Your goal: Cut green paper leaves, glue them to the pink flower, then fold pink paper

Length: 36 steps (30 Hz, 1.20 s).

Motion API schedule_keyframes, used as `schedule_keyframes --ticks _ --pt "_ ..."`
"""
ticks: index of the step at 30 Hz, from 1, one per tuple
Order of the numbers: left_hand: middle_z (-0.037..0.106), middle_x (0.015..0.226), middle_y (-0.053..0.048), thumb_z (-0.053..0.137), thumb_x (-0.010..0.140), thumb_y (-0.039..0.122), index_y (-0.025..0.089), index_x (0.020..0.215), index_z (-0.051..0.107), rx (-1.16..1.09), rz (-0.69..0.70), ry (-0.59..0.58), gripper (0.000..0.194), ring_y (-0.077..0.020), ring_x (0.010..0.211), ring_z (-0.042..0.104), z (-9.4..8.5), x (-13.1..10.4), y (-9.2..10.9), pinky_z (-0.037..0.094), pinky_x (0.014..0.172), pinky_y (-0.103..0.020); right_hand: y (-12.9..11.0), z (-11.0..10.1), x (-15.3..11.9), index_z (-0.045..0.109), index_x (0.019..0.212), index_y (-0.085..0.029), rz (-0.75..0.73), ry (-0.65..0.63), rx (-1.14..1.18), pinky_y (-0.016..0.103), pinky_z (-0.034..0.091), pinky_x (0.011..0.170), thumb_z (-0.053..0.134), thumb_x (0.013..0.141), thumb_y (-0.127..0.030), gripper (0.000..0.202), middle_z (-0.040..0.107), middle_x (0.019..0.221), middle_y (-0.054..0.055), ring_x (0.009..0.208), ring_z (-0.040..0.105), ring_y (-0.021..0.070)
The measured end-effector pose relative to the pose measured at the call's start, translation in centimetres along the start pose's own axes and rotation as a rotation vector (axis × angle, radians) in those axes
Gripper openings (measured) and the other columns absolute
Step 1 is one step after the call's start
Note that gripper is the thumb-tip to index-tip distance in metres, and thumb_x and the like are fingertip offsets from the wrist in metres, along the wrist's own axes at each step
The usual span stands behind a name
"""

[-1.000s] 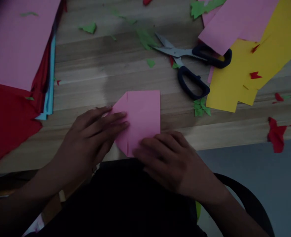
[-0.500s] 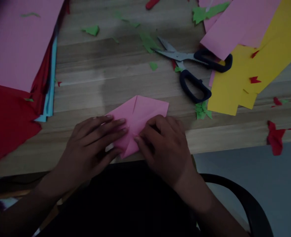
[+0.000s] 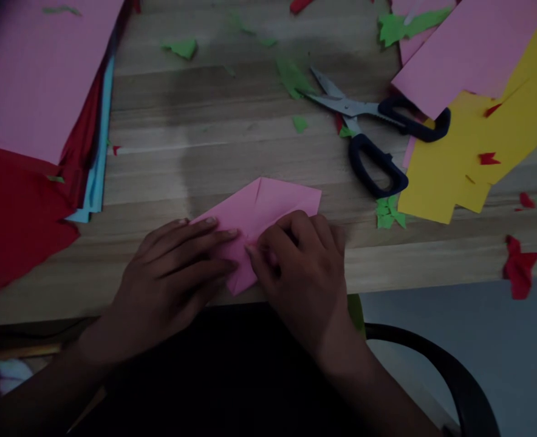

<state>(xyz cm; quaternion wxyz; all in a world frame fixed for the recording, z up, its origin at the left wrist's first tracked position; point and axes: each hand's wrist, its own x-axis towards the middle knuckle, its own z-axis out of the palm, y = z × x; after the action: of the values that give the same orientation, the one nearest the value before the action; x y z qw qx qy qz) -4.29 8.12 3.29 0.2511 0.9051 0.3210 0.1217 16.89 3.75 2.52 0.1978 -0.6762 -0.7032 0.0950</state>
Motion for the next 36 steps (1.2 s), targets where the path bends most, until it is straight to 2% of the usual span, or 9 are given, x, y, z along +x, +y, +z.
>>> schedule_keyframes --ticks 9,15,18,23,26,31,36 --pt "0.055 0.150 -0.005 0.069 0.090 0.026 0.028 0.107 0.071 -0.028 -0.019 -0.006 0.017 -0.0285 0.146 0.041 0.3 -0.3 0.9 0.033 0.120 -0.054 0.0 -0.2 0.1 0.062 0.079 -0.021 0.018 -0.043 -0.008 0.036 0.035 0.077 0.065 0.092 -0.035 0.019 0.061 0.083 0.003 0.080 0.053 0.0207" --pt "0.060 0.143 -0.006 0.058 0.093 0.013 0.023 0.116 0.062 -0.080 -0.072 0.009 0.025 -0.0244 0.144 0.044 0.2 -0.2 1.1 0.033 0.121 -0.053 0.0 -0.2 0.1 0.062 0.078 -0.021 0.021 -0.048 -0.016 0.037 0.035 0.076 0.064 0.092 -0.036 0.020 0.060 0.083 0.004 0.081 0.053 0.0211" --pt "0.063 0.137 -0.005 0.062 0.093 0.023 0.024 0.114 0.061 -0.079 -0.119 0.030 0.022 -0.0262 0.139 0.049 0.4 0.2 1.4 0.035 0.119 -0.053 0.0 -0.2 0.2 0.062 0.078 -0.022 0.016 -0.043 -0.008 0.038 0.035 0.076 0.064 0.093 -0.037 0.021 0.059 0.083 0.004 0.081 0.053 0.0215" --pt "0.062 0.131 -0.007 0.070 0.088 0.030 0.025 0.119 0.061 -0.036 -0.177 0.065 0.033 -0.0294 0.130 0.053 0.9 0.8 1.9 0.038 0.115 -0.053 -0.1 -0.3 0.2 0.062 0.077 -0.022 0.019 -0.039 -0.012 0.038 0.035 0.075 0.062 0.094 -0.036 0.022 0.060 0.083 0.004 0.080 0.053 0.0212" --pt "0.059 0.134 -0.008 0.072 0.087 0.030 0.026 0.120 0.061 -0.025 -0.141 0.062 0.035 -0.0304 0.133 0.051 0.9 0.7 1.8 0.037 0.116 -0.055 -0.2 -0.3 0.1 0.061 0.078 -0.023 0.026 -0.044 -0.010 0.037 0.035 0.075 0.063 0.093 -0.036 0.021 0.060 0.083 0.004 0.081 0.053 0.0211" --pt "0.056 0.143 -0.008 0.069 0.088 0.029 0.028 0.124 0.060 -0.009 -0.088 -0.024 0.036 -0.0312 0.142 0.043 0.5 0.1 1.6 0.033 0.119 -0.059 -0.2 -0.3 0.1 0.062 0.078 -0.023 0.023 -0.032 0.002 0.038 0.035 0.076 0.066 0.092 -0.033 0.018 0.060 0.084 0.005 0.083 0.053 0.0224" --pt "0.053 0.149 -0.007 0.070 0.089 0.034 0.032 0.124 0.064 0.092 -0.008 -0.033 0.036 -0.0305 0.140 0.046 0.9 -1.0 1.7 0.034 0.119 -0.057 -0.2 -0.3 0.1 0.062 0.079 -0.022 0.018 -0.033 -0.010 0.038 0.035 0.076 0.065 0.092 -0.033 0.017 0.061 0.085 0.005 0.082 0.053 0.0225"
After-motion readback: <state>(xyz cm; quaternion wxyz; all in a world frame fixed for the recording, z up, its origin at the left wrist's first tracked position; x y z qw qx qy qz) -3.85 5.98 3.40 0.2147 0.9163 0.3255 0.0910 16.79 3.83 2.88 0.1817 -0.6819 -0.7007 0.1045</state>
